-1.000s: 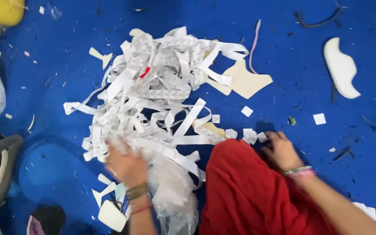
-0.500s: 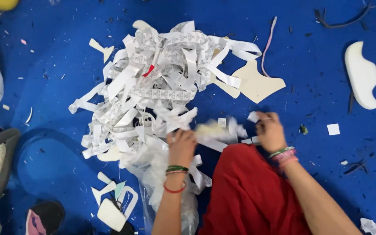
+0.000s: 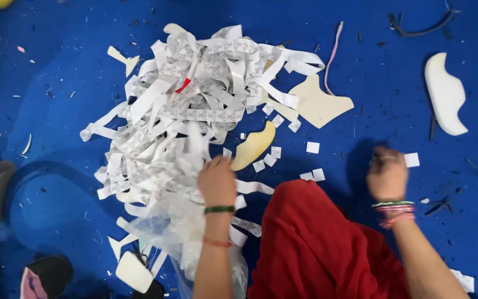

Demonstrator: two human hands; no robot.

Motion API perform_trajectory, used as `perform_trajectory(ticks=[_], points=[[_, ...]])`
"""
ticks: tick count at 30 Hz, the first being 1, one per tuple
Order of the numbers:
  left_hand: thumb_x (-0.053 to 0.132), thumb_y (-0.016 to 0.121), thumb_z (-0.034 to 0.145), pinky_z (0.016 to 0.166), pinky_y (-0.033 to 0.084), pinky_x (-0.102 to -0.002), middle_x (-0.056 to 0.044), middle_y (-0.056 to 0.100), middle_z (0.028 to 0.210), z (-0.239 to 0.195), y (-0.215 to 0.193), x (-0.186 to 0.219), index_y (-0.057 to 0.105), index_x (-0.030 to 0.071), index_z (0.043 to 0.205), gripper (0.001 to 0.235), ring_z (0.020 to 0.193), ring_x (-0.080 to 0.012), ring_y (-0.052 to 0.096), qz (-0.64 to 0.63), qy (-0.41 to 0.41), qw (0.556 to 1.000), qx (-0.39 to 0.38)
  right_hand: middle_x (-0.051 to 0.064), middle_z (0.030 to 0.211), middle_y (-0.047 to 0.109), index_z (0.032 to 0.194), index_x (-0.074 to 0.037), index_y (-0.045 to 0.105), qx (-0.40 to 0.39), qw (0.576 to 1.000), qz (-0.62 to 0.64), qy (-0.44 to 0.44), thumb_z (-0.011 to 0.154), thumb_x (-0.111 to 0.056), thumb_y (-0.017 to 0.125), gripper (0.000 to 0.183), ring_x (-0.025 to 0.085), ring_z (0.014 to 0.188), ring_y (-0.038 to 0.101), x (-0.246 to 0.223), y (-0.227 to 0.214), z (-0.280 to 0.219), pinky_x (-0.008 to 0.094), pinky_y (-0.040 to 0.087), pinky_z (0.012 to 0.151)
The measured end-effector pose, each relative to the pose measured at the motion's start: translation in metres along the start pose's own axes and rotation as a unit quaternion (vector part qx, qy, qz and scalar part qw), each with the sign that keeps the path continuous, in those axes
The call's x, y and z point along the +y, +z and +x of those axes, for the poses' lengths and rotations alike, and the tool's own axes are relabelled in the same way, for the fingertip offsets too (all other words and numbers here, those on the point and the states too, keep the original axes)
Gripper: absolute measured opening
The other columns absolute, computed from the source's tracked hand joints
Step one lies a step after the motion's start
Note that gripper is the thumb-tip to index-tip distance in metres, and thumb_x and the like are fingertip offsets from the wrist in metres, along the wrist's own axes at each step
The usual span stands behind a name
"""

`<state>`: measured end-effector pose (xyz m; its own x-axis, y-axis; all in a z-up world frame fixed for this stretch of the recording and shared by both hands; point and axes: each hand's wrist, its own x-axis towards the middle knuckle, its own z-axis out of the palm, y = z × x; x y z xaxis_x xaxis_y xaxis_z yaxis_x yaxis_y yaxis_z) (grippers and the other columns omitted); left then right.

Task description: The person sorts and organizes small white labels and fabric components for shoe manufacturing while sitting on the floor.

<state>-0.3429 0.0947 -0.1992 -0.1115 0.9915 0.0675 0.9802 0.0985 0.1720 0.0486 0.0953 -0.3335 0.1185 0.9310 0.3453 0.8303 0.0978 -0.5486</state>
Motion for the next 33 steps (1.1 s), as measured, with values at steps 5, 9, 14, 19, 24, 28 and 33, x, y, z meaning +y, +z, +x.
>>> perform_trajectory(ticks=[5,9,14,19,24,28,33], points=[[0.01,0.061,0.093,0.093,0.055,-0.042,-0.001,0.071,0.118,0.076,0.047,0.071,0.074,0.017,0.112,0.024,0.11,-0.0309,0.069,-0.247,0.021,0.969,0.015,0.017,0.115,0.071,0.11,-0.009,0.076,-0.152,0.965,0.207,-0.051,0.079,0.003,0.067,0.034,0.034,0.101,0.069,-0.08,-0.01,0.028,0.041,0.056,0.085],[0.023,0.073,0.084,0.094,0.05,-0.046,-0.009,0.064,0.123,0.11,0.082,0.086,0.071,0.007,0.116,0.036,0.113,-0.035,0.06,-0.175,0.064,0.981,0.043,0.011,0.116,0.072,0.112,-0.01,0.075,-0.139,0.963,0.228,0.031,0.091,-0.003,0.068,0.024,0.03,0.093,0.073,-0.088,0.014,0.052,0.038,0.058,0.081],[0.029,0.075,0.085,0.097,0.046,-0.049,-0.004,0.064,0.115,0.108,0.108,0.072,0.075,0.011,0.106,0.028,0.114,-0.0294,0.057,-0.057,0.088,0.993,0.052,0.014,0.107,0.069,0.112,-0.007,0.073,-0.167,0.959,0.223,0.056,0.085,-0.005,0.072,0.027,0.031,0.088,0.072,-0.131,0.047,0.088,0.039,0.058,0.079],[0.022,0.071,0.092,0.104,0.044,-0.048,-0.001,0.07,0.11,0.09,0.074,0.076,0.072,0.012,0.094,0.011,0.115,-0.0255,0.061,-0.112,0.148,0.973,0.138,0.012,0.107,0.07,0.098,-0.011,0.077,-0.095,0.989,0.109,-0.006,0.089,-0.004,0.07,0.013,0.034,0.091,0.068,-0.123,0.081,0.093,0.042,0.056,0.078],[0.022,0.066,0.097,0.102,0.049,-0.042,-0.005,0.071,0.12,0.055,0.081,0.074,0.071,0.011,0.101,0.013,0.117,-0.0255,0.063,-0.254,0.147,0.956,-0.018,0.008,0.105,0.072,0.094,-0.01,0.075,-0.132,0.975,0.174,-0.039,0.083,-0.011,0.076,0.012,0.03,0.096,0.068,-0.083,0.017,0.052,0.043,0.054,0.088],[0.017,0.065,0.092,0.1,0.048,-0.045,-0.008,0.07,0.129,0.022,0.099,0.062,0.069,0.009,0.096,0.009,0.123,-0.0264,0.062,-0.111,0.275,0.955,0.014,0.01,0.115,0.072,0.108,-0.008,0.074,-0.075,0.983,0.168,0.022,0.08,-0.013,0.079,0.029,0.031,0.105,0.066,-0.06,-0.058,0.019,0.041,0.054,0.089],[0.023,0.065,0.098,0.099,0.051,-0.042,-0.006,0.069,0.13,0.002,0.082,0.045,0.069,0.009,0.111,0.02,0.121,-0.027,0.062,-0.161,0.19,0.964,-0.088,0.013,0.105,0.072,0.108,-0.008,0.074,0.08,0.993,-0.004,0.085,0.093,-0.01,0.077,0.015,0.031,0.091,0.068,0.042,-0.059,0.003,0.043,0.057,0.085]])
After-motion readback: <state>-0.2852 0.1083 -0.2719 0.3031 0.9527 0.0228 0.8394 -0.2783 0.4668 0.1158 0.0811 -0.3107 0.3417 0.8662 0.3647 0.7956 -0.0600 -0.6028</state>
